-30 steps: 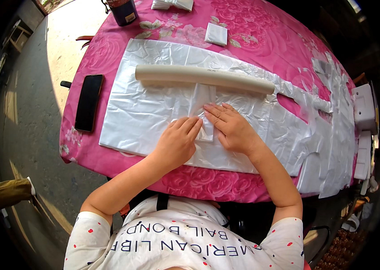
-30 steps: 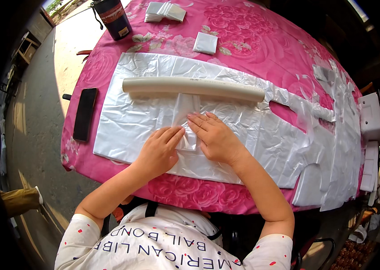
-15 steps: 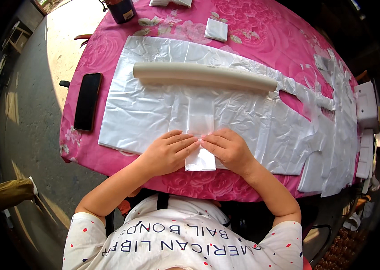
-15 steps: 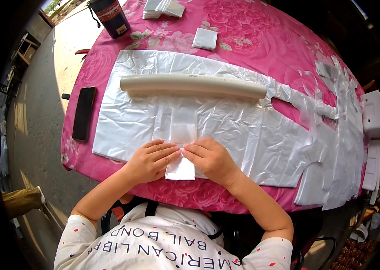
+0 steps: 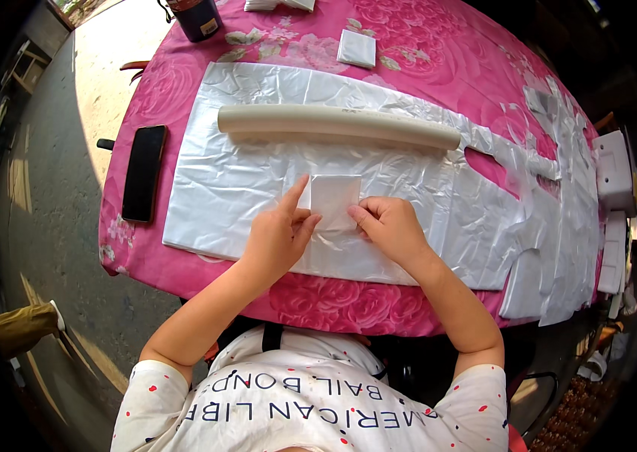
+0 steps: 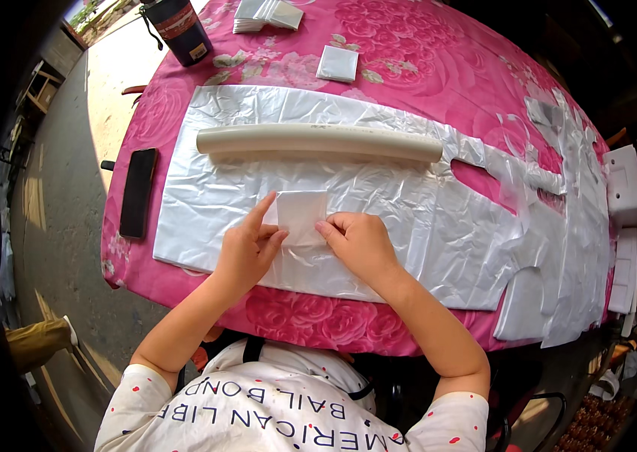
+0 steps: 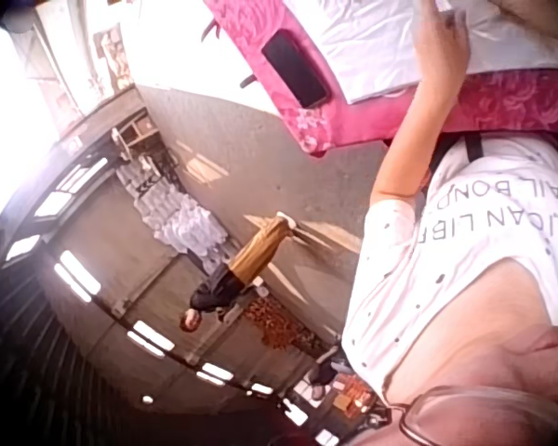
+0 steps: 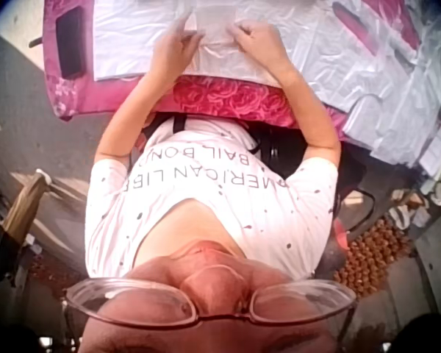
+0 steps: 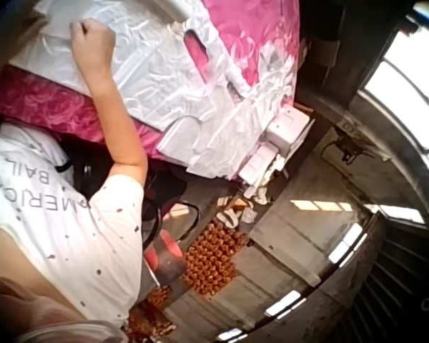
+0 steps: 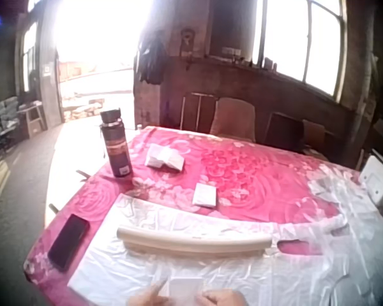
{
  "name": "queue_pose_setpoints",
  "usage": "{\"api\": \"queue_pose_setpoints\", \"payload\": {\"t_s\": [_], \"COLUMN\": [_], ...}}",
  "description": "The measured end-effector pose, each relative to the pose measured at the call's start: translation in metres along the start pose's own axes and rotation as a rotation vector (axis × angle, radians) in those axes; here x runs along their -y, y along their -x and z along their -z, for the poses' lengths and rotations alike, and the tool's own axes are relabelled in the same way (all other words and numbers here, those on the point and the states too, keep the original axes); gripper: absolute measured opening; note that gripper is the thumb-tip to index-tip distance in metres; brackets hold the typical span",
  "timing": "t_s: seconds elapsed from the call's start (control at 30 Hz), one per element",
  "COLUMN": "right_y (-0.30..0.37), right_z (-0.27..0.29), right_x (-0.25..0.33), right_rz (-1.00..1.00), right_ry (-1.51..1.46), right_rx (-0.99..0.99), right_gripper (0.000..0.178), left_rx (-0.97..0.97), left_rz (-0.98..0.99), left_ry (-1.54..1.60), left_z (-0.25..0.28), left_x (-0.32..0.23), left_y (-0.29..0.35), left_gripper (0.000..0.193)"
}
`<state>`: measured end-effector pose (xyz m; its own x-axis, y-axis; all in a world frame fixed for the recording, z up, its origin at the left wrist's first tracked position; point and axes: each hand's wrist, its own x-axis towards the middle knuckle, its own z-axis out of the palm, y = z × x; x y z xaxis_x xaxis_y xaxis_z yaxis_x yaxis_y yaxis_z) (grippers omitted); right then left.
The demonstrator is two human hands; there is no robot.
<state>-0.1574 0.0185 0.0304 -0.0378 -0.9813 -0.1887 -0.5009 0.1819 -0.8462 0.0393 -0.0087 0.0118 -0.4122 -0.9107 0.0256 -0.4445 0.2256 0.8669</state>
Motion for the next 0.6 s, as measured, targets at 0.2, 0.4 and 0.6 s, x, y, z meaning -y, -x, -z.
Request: {"api": "queue_pose_setpoints", "payload": {"t_s": [0.2,0.4,0.6], "right_y": [-0.024,-0.032,-0.036], "right_z": [0.012,0.013,0.013], "right_x": [0.019,0.015,0.008], "right_rz": [-0.371,-0.373,-0.391], "right_ry": [-0.028,-0.011,-0.073], "right_rx": [0.215,0.259,0.280], "right_gripper": [0.030,0.031,0.031], "left_rx": [0.012,-0.137,0.083], "left_rz": [0.134,-0.429,-0.361], "left_ry": [0.011,-0.368,-0.604], "left_z": [0.006,-0.002,-0.030], "left_x": [-0.010,-0.005,-0.014], "left_y": [-0.021,-0.015,-0.020], "left_gripper": [0.081,0.079,0.089]}}
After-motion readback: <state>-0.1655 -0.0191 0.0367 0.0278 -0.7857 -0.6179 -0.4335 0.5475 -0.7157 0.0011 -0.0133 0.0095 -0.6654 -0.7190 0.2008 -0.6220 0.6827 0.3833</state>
